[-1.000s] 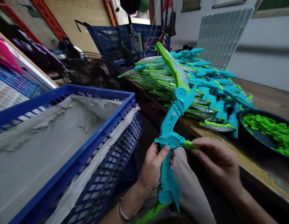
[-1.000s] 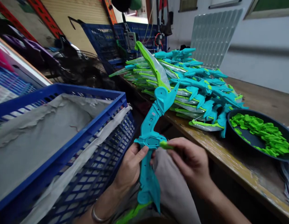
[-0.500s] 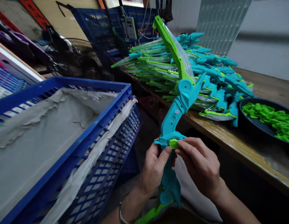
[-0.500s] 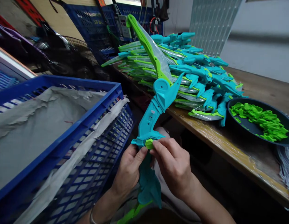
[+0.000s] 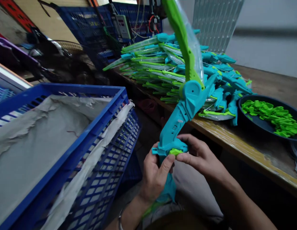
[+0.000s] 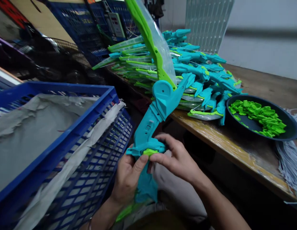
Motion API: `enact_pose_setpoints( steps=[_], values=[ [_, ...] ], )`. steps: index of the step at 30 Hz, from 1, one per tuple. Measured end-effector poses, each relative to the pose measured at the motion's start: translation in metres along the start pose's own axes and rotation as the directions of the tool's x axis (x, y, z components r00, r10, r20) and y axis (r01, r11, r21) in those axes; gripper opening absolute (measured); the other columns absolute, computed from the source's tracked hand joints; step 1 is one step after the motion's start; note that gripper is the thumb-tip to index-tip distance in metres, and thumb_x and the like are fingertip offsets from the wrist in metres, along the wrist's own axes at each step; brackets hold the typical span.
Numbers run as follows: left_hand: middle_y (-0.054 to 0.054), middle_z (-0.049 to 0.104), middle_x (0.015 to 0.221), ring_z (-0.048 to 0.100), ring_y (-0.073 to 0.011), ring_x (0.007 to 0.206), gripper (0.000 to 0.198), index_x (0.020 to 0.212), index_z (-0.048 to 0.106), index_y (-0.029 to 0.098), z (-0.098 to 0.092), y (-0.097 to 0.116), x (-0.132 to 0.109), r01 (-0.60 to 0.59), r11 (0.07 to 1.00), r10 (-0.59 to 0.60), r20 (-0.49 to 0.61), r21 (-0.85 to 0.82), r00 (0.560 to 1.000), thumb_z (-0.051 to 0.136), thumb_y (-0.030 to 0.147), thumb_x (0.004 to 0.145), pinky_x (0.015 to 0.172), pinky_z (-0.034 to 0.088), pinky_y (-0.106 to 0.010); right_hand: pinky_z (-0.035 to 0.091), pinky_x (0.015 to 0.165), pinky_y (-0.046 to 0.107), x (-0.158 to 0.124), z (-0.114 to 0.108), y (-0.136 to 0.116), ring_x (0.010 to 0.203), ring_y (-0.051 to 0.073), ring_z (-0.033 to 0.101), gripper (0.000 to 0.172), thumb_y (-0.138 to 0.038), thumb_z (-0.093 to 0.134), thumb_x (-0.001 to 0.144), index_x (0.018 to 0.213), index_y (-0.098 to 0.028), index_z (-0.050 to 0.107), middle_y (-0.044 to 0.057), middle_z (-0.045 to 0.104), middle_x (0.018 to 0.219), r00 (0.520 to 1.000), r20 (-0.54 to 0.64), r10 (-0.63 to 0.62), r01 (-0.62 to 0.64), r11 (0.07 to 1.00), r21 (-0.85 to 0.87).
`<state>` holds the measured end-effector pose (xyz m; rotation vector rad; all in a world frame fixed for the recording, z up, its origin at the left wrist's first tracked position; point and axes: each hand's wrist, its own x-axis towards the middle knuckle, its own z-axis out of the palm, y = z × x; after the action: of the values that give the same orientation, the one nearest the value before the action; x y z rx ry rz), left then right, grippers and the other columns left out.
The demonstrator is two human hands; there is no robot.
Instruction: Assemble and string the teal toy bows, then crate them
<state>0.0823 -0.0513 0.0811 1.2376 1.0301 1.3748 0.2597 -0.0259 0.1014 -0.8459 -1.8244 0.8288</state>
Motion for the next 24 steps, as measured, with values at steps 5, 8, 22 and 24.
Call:
enact_pose_setpoints(
  steps=[5, 8, 22, 24],
  values=[
    [-0.003, 0.066, 0.076, 0.060, -0.0188, 0.068, 0.030, 0.097, 0.073, 0.021, -0.002, -0.006, -0.001, -0.026, 0.999, 0.028, -0.039, 0.036, 0.999, 0.074, 0.050, 0.090, 0.068, 0.050, -0.030, 0.052, 0.079, 0.031, -0.003, 0.000, 0.001, 0.086, 0.017, 0.061, 0.043, -0.059, 0.049, 0.107, 0.106, -0.018, 0.061, 0.005, 0.064, 0.098, 0.997, 0.008, -0.076, 0.076, 0.968, -0.238],
    [0.001, 0.058, 0.062, 0.054, -0.0162, 0.057, 0.031, 0.085, 0.068, 0.022, 0.003, -0.016, 0.000, 0.020, 1.000, -0.020, -0.033, -0.007, 0.999, 0.074, 0.052, 0.090, 0.060, 0.047, -0.029, 0.051, 0.074, 0.031, -0.004, -0.002, 0.002, 0.083, 0.018, 0.060, 0.051, -0.063, 0.038, 0.109, 0.104, -0.016, 0.058, 0.007, 0.063, 0.096, 0.996, 0.086, -0.026, 0.052, 0.948, -0.314],
    [-0.005, 0.078, 0.096, 0.074, -0.0219, 0.090, 0.033, 0.101, 0.074, 0.019, -0.001, -0.043, 0.002, 0.046, 0.984, -0.062, -0.084, -0.174, 0.995, 0.076, 0.050, 0.090, 0.081, 0.060, -0.028, 0.055, 0.080, 0.031, -0.008, 0.009, 0.010, 0.091, 0.021, 0.069, 0.052, -0.063, 0.061, 0.098, 0.123, -0.018, 0.056, 0.008, 0.071, 0.103, 0.992, -0.055, -0.117, 0.093, 0.942, -0.322],
    [-0.006, 0.078, 0.100, 0.074, -0.0229, 0.094, 0.033, 0.104, 0.073, 0.019, -0.002, -0.042, 0.001, 0.037, 0.988, -0.049, -0.075, -0.148, 0.996, 0.074, 0.049, 0.091, 0.084, 0.060, -0.029, 0.055, 0.082, 0.032, -0.007, 0.005, 0.006, 0.095, 0.021, 0.069, 0.049, -0.062, 0.061, 0.099, 0.122, -0.018, 0.057, 0.008, 0.071, 0.104, 0.999, -0.017, -0.052, 0.045, 0.961, -0.273]
  ],
)
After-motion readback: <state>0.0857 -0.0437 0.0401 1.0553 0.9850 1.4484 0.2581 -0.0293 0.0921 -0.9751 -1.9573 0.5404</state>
